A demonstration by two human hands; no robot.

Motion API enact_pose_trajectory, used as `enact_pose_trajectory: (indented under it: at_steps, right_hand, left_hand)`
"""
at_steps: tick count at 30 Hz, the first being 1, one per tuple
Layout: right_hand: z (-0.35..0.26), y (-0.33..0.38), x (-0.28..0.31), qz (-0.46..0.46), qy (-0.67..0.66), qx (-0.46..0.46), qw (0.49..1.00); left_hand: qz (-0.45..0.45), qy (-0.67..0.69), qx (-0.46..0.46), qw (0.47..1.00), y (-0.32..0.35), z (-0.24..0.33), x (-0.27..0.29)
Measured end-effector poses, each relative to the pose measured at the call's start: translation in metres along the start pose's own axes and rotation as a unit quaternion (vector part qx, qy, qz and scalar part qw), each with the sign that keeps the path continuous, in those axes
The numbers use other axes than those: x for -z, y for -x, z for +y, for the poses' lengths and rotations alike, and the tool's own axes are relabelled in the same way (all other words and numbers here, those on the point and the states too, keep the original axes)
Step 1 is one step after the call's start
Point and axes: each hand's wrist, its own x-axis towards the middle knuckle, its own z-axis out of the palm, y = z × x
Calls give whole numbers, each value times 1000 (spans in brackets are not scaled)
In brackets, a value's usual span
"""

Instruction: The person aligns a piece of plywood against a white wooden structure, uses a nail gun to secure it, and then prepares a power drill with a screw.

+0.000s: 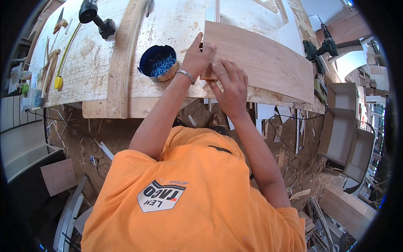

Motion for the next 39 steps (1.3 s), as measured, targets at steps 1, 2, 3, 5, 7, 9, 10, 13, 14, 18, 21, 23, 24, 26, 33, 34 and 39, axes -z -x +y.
enact_pose_trajectory:
  at_steps: [1,2,3,5,7,9,10,13,14,18,21,23,24,26,33,34,39]
  right_hand:
    - [-2,2,2,18,1,4,1000]
    - [-2,11,3,31,-27,-5,999]
    - [-1,27,2,42,-57,-14,997]
    - [-2,33,4,71,-94,-32,992]
    - [-10,24,11,105,-109,-53,987]
    - [-18,29,12,60,-174,-103,977]
    - [-22,31,11,38,-207,-128,969]
    - [-26,44,-5,-8,-285,-314,905]
    - [-22,48,-11,-10,-270,-303,914]
    - [-16,50,-30,-10,-182,-218,959]
    - [-18,46,-30,-2,-136,-162,977]
    - [-15,44,-28,-1,-121,-146,982]
    - [-12,43,-28,-3,-113,-142,983]
    - [-11,40,-26,-4,-103,-133,986]
    - [-10,34,-29,2,-52,-129,990]
    - [-10,33,-30,11,-52,-129,990]
    - [-7,32,-25,-2,-22,-108,994]
  left_hand:
    - [6,-28,-5,1000,-2,-2,0]
    - [-1,-28,-15,999,-5,-5,0]
    - [-6,-30,-24,999,-8,-9,1]
    - [-5,-44,-30,999,-9,-12,1]
    - [8,-72,-22,997,-6,-8,1]
    - [3,-52,-26,998,-7,-8,1]
    - [1,-42,-28,999,-7,-8,2]
    - [-11,-14,-17,1000,-7,-5,0]
    - [-4,-18,-14,1000,-6,-4,-1]
    - [6,-11,-15,1000,-6,-5,-3]
    - [12,-8,-24,1000,-5,-7,-3]
    - [11,-17,-27,999,-3,-2,-5]
    - [7,-25,-27,999,-1,3,-5]
    - [7,-21,-22,999,-1,4,-5]
    - [-8,54,8,998,-8,-5,0]
    - [-9,54,5,998,-8,-7,1]
    - [-33,137,48,989,-4,4,5]
